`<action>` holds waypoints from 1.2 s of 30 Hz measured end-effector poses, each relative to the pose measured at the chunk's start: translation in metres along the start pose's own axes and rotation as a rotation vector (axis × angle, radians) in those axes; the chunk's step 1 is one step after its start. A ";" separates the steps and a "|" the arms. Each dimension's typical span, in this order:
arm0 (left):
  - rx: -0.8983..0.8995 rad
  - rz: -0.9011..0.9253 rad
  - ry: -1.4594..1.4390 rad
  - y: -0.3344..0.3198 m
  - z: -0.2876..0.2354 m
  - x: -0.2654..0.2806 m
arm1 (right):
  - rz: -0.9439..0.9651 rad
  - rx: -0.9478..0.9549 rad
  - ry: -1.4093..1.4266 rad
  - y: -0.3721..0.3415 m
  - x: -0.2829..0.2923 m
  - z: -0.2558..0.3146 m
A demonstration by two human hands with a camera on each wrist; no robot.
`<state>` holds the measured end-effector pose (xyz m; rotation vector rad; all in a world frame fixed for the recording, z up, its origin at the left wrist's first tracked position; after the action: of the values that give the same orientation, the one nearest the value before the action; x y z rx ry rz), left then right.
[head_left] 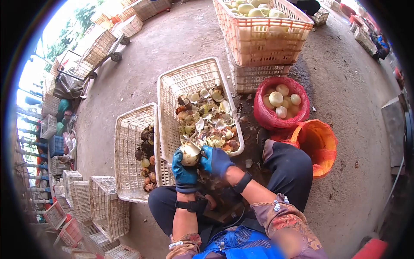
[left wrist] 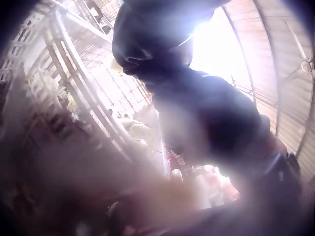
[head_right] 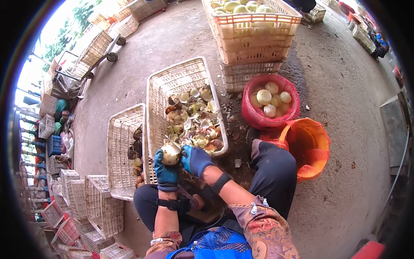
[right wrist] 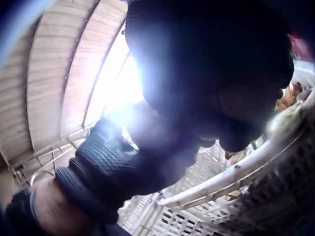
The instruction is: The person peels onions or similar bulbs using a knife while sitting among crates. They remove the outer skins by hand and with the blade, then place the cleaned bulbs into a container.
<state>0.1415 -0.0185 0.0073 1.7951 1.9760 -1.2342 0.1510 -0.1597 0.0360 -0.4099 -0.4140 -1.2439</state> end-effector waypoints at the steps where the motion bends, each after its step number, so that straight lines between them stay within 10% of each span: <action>1: 0.051 0.037 -0.021 -0.005 0.002 -0.013 | 0.002 0.016 -0.064 -0.002 0.004 0.004; 21: -0.201 -0.063 0.220 -0.019 -0.018 -0.027 | 0.062 -0.015 -0.379 0.011 0.002 0.013; 36: 0.136 0.176 -0.064 -0.016 0.009 -0.035 | -0.175 -0.122 0.348 0.019 0.016 -0.036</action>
<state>0.1320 -0.0491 0.0314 1.9198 1.6962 -1.3783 0.1761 -0.1862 0.0121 -0.2566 -0.0776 -1.4841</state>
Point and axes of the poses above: each hand's wrist, its own y-axis towards the middle knuckle, its own x-axis out of the back of the hand, z = x × y, the point moved 10 cm from there along y, towards the middle knuckle, and after that the axes turned 10 degrees about x, right-handed, at the moved point
